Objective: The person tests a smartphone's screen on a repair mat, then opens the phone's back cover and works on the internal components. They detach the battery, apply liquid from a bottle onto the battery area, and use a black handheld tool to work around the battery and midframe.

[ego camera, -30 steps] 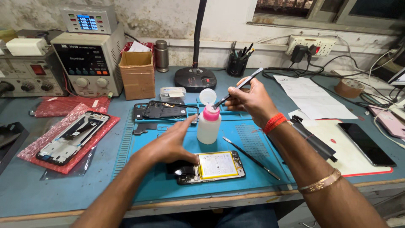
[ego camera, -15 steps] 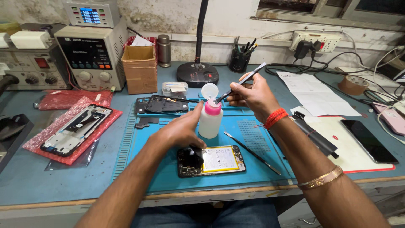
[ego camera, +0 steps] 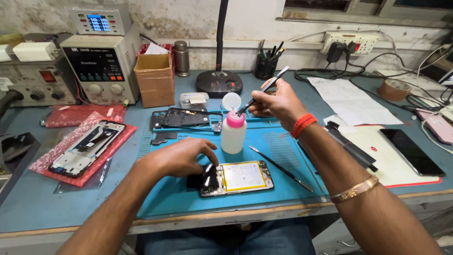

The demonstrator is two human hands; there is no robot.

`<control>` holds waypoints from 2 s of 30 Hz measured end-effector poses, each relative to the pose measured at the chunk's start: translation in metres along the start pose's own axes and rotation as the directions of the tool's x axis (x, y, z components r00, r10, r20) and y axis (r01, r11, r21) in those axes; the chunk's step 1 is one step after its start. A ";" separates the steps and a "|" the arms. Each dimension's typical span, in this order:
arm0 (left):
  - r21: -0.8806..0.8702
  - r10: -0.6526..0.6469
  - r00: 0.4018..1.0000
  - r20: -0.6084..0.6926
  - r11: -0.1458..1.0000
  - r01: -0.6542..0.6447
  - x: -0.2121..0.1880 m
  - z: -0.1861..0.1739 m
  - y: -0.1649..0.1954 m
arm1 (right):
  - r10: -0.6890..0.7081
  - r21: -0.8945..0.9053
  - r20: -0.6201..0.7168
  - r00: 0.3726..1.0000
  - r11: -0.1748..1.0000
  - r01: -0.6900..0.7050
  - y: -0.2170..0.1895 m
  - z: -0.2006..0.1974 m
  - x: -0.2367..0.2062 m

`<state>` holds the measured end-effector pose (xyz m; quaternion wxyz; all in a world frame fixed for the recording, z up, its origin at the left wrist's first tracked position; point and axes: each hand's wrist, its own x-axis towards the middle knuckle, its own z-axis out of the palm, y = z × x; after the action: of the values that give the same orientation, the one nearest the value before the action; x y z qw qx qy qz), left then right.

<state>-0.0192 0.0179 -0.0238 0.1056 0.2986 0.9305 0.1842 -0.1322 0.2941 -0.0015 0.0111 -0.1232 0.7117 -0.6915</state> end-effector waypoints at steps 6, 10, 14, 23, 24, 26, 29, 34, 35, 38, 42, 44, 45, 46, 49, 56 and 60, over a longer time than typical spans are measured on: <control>-0.237 -0.004 1.000 -0.006 0.971 0.003 0.001 0.015 -0.012 | 0.021 -0.008 -0.020 1.000 1.000 -0.021 0.015 0.001 -0.008; -0.135 -0.076 0.990 -0.116 0.989 0.060 0.005 0.021 -0.004 | -0.002 0.002 0.019 1.000 1.000 0.002 0.005 0.000 -0.010; -0.095 -0.091 0.993 -0.075 0.992 0.084 0.008 0.022 -0.005 | 0.016 -0.027 0.015 1.000 1.000 -0.016 -0.005 -0.002 -0.006; -0.087 -0.156 0.977 -0.145 0.986 0.145 0.028 0.034 -0.013 | 0.004 0.008 0.026 1.000 1.000 -0.004 0.006 0.003 -0.011; -0.049 -0.168 0.968 -0.186 0.986 0.162 0.030 0.036 -0.008 | -0.010 0.000 0.040 0.999 1.000 0.010 0.002 0.003 -0.010; -0.057 -0.232 0.933 -0.274 0.973 0.225 0.035 0.037 0.000 | -0.020 -0.024 0.054 0.998 0.999 0.021 -0.006 0.003 -0.006; -0.135 -0.317 0.851 -0.418 0.948 0.287 0.041 0.043 0.009 | -0.003 -0.047 0.029 1.000 0.999 0.004 -0.008 0.002 -0.006; -0.065 -0.126 0.715 -0.688 0.992 0.112 0.057 0.049 0.007 | -0.001 0.024 -0.010 1.000 1.000 0.001 0.011 0.005 -0.014; -0.150 -0.139 0.743 -0.655 0.987 0.052 0.061 0.049 0.005 | -0.005 0.018 -0.008 1.000 1.000 0.005 0.011 0.005 -0.015; -0.387 -0.147 0.810 -0.568 0.916 -0.105 0.071 0.045 0.002 | -0.026 0.000 -0.002 1.000 1.000 0.026 0.006 0.004 -0.013; -0.534 -0.123 0.836 -0.535 0.816 -0.222 0.075 0.043 -0.002 | -0.007 0.000 -0.008 1.000 1.000 0.007 -0.002 0.003 -0.006; -0.549 -0.123 0.836 -0.534 0.803 -0.232 0.075 0.045 -0.005 | 0.023 0.023 -0.014 1.000 0.999 -0.023 0.001 0.004 -0.006; -0.556 -0.134 0.837 -0.531 0.800 -0.225 0.076 0.046 -0.007 | 0.035 0.040 -0.013 0.999 0.999 -0.034 0.005 0.003 -0.007; -0.562 -0.144 0.838 -0.527 0.798 -0.216 0.077 0.046 -0.010 | 0.045 0.058 -0.010 0.999 0.997 -0.045 0.009 0.004 -0.008; -0.537 -0.132 0.828 -0.544 0.814 -0.223 0.079 0.048 -0.014 | 0.011 0.076 -0.037 0.999 0.997 -0.008 0.020 0.008 -0.008; -0.555 -0.122 0.821 -0.557 0.790 -0.259 0.078 0.050 -0.014 | 0.023 0.079 -0.044 0.999 0.997 -0.020 0.021 0.005 -0.008; -0.557 -0.143 0.831 -0.538 0.800 -0.223 0.076 0.052 -0.019 | 0.062 0.105 -0.081 0.995 0.993 -0.053 0.022 0.007 -0.007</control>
<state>-0.0736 0.0636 -0.0852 -0.0844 0.2037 0.8063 0.5489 -0.1275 0.2890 -0.0241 0.0072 -0.0726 0.6781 -0.7313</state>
